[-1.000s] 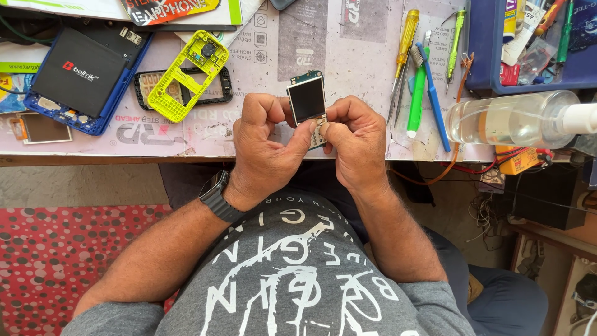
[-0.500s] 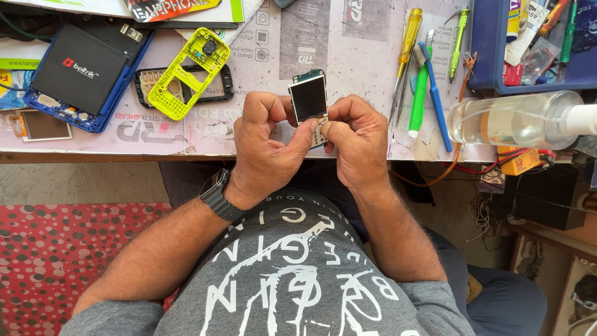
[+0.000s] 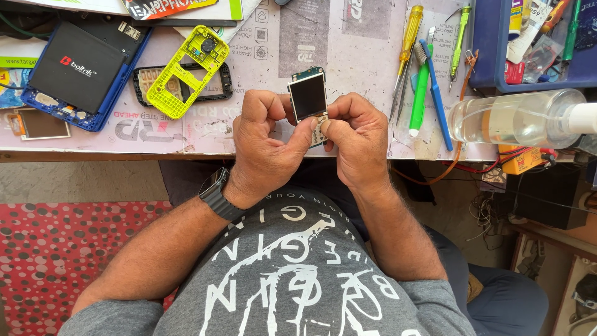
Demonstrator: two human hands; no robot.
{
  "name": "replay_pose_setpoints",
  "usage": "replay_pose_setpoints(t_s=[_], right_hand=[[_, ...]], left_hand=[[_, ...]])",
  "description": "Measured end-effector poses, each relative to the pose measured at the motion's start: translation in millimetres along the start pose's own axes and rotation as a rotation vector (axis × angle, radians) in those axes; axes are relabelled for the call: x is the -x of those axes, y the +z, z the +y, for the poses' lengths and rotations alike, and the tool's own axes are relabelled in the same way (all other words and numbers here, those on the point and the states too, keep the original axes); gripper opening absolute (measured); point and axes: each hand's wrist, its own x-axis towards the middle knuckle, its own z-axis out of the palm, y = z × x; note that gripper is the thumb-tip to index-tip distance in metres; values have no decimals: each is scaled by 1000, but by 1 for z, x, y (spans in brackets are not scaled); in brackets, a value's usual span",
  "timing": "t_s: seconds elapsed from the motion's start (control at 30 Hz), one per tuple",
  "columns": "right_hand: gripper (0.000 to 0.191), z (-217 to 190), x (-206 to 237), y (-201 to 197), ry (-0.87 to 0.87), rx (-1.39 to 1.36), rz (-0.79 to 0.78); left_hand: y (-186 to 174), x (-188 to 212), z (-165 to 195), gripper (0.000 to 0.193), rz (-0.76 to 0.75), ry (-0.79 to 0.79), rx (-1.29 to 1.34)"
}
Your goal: The person assembles a small mobile phone by inserting a battery into the motherboard and attaching the keypad. They then use a smartphone flashlight to inspect the device and use tweezers to adjust internal components.
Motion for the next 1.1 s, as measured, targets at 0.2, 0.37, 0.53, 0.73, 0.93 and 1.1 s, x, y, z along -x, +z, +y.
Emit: replay_pose_setpoints(t_s=[0.2,0.37,0.53,0.73,0.93,1.1], right_hand=[[12,0,0,0,1,-2,-2],[12,-1,0,0,7,-4,-1],[11,0,0,-1,-1,-12,-13],[10,2,0,-2,-12,-8,-23],[14,0,-1,-3,-7,-5,-53],[16,-2,-1,-3,9,21,-54]], left_hand=[[0,-1,0,40,12,8,-22],[0,-1,0,40,5,7,-2],[0,-1,0,40,-2,21,-5],[0,-1,-1,39,7,16,0],[2,0,-2,40,27,1,36],[1,0,-1,39,23,0,54]])
